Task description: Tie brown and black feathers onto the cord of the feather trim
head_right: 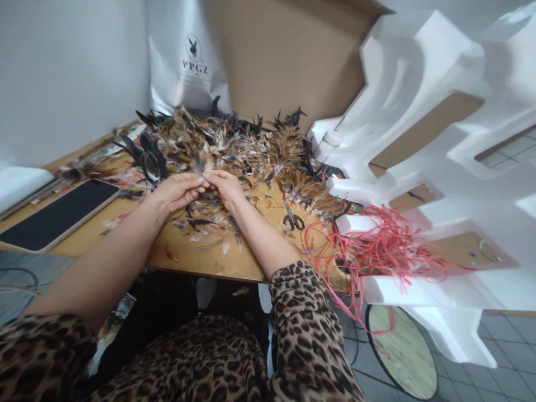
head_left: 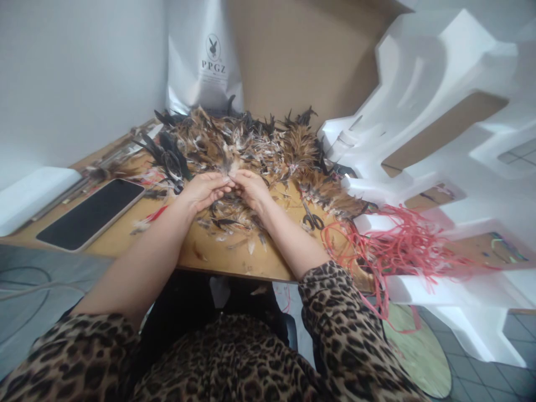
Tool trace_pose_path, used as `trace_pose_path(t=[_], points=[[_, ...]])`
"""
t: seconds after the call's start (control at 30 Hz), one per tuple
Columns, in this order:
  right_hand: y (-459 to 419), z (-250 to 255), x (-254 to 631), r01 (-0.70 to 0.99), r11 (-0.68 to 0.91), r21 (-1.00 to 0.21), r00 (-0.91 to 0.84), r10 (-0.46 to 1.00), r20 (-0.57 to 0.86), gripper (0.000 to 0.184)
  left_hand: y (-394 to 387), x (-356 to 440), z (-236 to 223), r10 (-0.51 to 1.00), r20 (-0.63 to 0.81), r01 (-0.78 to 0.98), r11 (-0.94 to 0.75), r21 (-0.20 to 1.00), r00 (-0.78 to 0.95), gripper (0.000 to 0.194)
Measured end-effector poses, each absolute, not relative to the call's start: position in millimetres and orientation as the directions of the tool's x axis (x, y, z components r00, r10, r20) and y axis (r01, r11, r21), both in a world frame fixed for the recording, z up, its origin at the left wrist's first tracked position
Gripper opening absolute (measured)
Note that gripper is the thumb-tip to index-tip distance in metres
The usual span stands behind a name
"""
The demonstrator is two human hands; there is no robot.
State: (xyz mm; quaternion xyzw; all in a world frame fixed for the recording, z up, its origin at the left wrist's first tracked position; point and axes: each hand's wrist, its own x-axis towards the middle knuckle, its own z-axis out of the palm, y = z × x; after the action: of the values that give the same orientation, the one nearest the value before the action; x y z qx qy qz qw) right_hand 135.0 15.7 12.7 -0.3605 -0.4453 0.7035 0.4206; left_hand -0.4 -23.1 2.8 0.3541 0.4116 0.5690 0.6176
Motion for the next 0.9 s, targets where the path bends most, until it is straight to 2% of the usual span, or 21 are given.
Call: trace_pose_path(t=[0.2, 0.4, 0.57, 0.67, 0.73, 0.83, 0.9], points=[[16.9, 15.2, 138.7, -0.197, -0.152, -0.969, -0.35, 0.934, -0.075, 0.03, -23.9, 0.1, 4.2, 0.997, -0.082, -0.387, 0.081, 0.918, 0.013, 0.008], [15.1, 14.0, 136.7, -0.2, -0.131, -0.971, -0.359, 0.932, -0.052, 0.03, -23.0, 0.1, 0.7, 0.997, -0.077, -0.343, 0.076, 0.936, 0.011, 0.009], [18.4, 14.9, 140.1, -0.133, -0.058, -0.989, -0.362, 0.932, -0.006, 0.023, -22.9, -0.5, 0.8, 0.997, -0.08, -0.354, 0.074, 0.932, -0.001, 0.009], [27.4, 16.9, 150.4, 0.012, 0.153, -0.988, -0.387, 0.912, 0.137, 0.017, -22.5, -1.8, 2.4, 0.995, -0.086, -0.378, 0.062, 0.924, -0.049, 0.007], [34.1, 16.9, 157.9, 0.149, 0.296, -0.943, -0.471, 0.86, 0.196, 0.014, -21.5, -3.3, 2.6, 0.994, -0.088, -0.404, 0.052, 0.913, -0.071, 0.005], [38.4, 14.2, 163.9, 0.368, 0.449, -0.815, -0.597, 0.785, 0.164, 0.012, -20.1, -5.7, 1.8, 0.994, -0.09, -0.45, 0.05, 0.892, -0.068, 0.005], [34.9, 12.2, 163.3, 0.5, 0.535, -0.68, -0.628, 0.765, 0.14, 0.013, -19.8, -6.6, 1.4, 0.994, -0.09, -0.477, 0.049, 0.877, -0.062, 0.004]])
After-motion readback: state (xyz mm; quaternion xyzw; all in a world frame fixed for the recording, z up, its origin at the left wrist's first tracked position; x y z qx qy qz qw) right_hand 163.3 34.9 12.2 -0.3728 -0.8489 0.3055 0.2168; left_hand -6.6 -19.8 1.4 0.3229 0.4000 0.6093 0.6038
